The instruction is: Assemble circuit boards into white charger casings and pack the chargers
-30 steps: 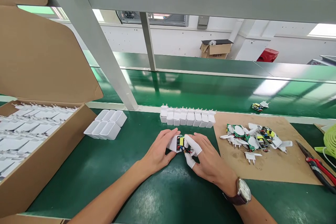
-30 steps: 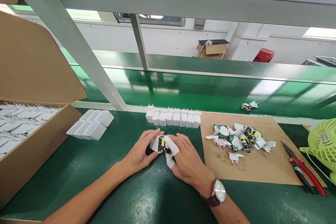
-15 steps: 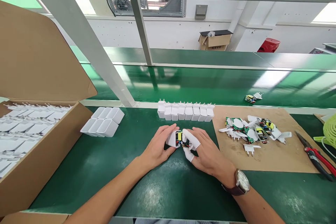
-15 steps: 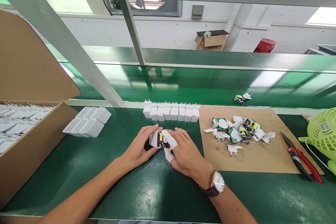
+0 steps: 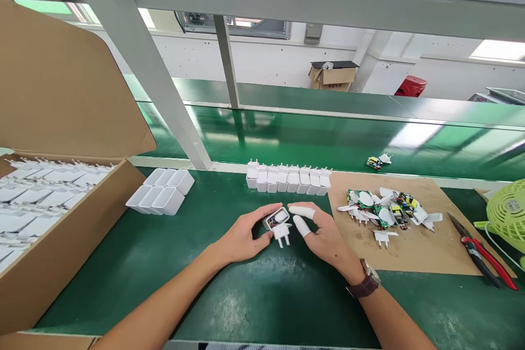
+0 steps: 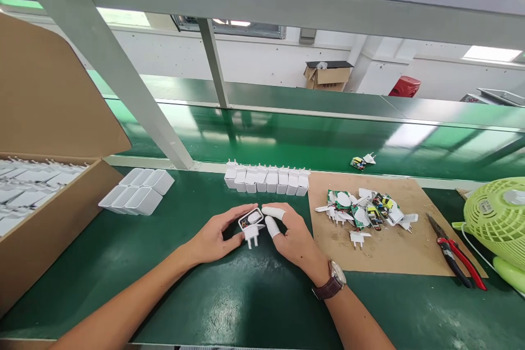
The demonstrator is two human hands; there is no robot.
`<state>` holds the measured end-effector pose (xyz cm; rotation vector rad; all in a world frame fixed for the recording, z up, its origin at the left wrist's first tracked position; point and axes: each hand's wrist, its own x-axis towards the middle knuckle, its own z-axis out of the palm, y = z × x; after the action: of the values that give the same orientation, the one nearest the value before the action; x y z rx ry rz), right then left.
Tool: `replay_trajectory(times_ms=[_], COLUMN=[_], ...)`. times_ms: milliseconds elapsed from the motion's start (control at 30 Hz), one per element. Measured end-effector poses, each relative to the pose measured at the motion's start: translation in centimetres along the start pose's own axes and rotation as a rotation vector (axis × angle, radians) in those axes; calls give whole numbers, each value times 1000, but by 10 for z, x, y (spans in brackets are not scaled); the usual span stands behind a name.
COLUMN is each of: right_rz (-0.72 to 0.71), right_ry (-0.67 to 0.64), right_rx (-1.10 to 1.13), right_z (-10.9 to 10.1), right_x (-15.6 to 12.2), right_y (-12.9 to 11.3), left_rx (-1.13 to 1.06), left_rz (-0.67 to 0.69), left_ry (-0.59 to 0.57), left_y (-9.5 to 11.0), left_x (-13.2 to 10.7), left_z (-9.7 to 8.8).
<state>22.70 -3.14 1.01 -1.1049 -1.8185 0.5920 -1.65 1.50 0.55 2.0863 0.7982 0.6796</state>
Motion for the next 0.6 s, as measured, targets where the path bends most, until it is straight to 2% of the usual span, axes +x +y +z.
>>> replay_trajectory(times_ms=[100,200,300,400,500,600], right_rz=[-54,-130,-181,-136,-129,-212], right_ry=[-79,-125,-126,-76,-47,-76], right_rx=[47,48,3,-27,-42,-106], right_z=[6,15,21,23,23,25], right_x=[1,1,0,-1,-3,-3], right_y=[5,8,11,14,14,12], left_rx=[-87,-156,-216,-236,-223,-223], left_rz=[3,-69,-146,-174,-205,-243], left_ry=[61,68,7,-25,12,53], left_y=[-3,-4,-1,3,3,2], left_x=[1,0,-1,-2,-2,-2], left_z=[-1,-1,-3,-3,0,5])
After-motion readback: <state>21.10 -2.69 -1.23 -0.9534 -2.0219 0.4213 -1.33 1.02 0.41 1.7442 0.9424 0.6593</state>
